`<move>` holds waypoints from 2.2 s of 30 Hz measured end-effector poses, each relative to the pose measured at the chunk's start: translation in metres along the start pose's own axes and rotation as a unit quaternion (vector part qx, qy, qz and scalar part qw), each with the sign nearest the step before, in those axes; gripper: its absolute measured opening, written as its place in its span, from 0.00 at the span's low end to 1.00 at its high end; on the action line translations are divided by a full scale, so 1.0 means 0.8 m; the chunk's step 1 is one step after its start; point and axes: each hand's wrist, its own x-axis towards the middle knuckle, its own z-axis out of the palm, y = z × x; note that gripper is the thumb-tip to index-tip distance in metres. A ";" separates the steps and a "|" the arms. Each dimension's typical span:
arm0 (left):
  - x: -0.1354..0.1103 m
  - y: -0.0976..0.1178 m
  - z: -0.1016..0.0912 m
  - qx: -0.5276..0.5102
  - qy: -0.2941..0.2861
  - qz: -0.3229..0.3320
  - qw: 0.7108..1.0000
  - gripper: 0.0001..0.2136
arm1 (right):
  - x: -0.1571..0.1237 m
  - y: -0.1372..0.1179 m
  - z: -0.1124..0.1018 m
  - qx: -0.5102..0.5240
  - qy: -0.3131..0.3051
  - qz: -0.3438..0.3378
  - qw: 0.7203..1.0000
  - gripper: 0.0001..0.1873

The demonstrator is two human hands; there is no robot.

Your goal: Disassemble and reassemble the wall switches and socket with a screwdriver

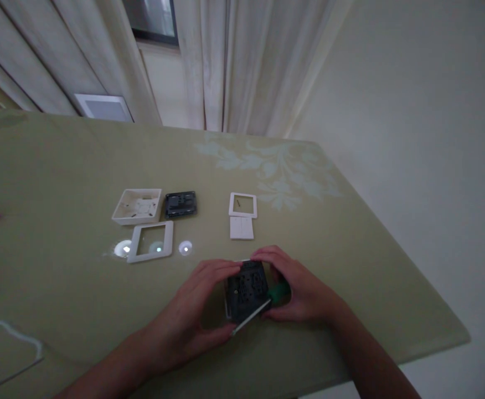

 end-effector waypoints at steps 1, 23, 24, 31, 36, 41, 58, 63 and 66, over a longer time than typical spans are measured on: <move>0.000 -0.001 -0.001 0.008 0.000 -0.008 1.000 0.39 | 0.000 0.000 0.001 0.002 0.006 -0.001 1.000 0.49; -0.004 0.008 0.006 0.083 0.039 0.000 0.996 0.47 | -0.005 0.008 0.004 0.204 0.068 0.038 0.976 0.50; -0.005 0.008 0.007 0.083 0.042 -0.001 0.996 0.47 | -0.005 0.008 0.004 0.208 0.068 0.039 0.975 0.50; -0.006 0.008 0.008 0.084 0.044 0.005 0.995 0.47 | -0.004 0.011 0.005 0.205 0.064 0.039 0.976 0.52; -0.006 0.009 0.006 0.075 0.038 0.002 0.996 0.47 | -0.006 0.012 0.004 0.192 0.059 0.043 0.979 0.53; -0.007 0.007 0.006 0.083 0.028 -0.001 0.996 0.48 | -0.006 0.013 0.002 0.149 0.051 0.038 0.987 0.53; 0.000 -0.024 -0.008 0.141 -0.020 -0.034 0.989 0.41 | 0.008 0.003 0.006 0.005 0.027 0.022 0.999 0.47; 0.005 -0.026 -0.014 0.137 -0.004 -0.030 0.990 0.36 | 0.008 0.000 0.018 -0.037 0.034 0.031 0.998 0.50; 0.008 -0.021 -0.021 0.129 0.000 -0.039 0.991 0.34 | 0.012 0.003 0.020 -0.043 0.038 0.029 0.998 0.50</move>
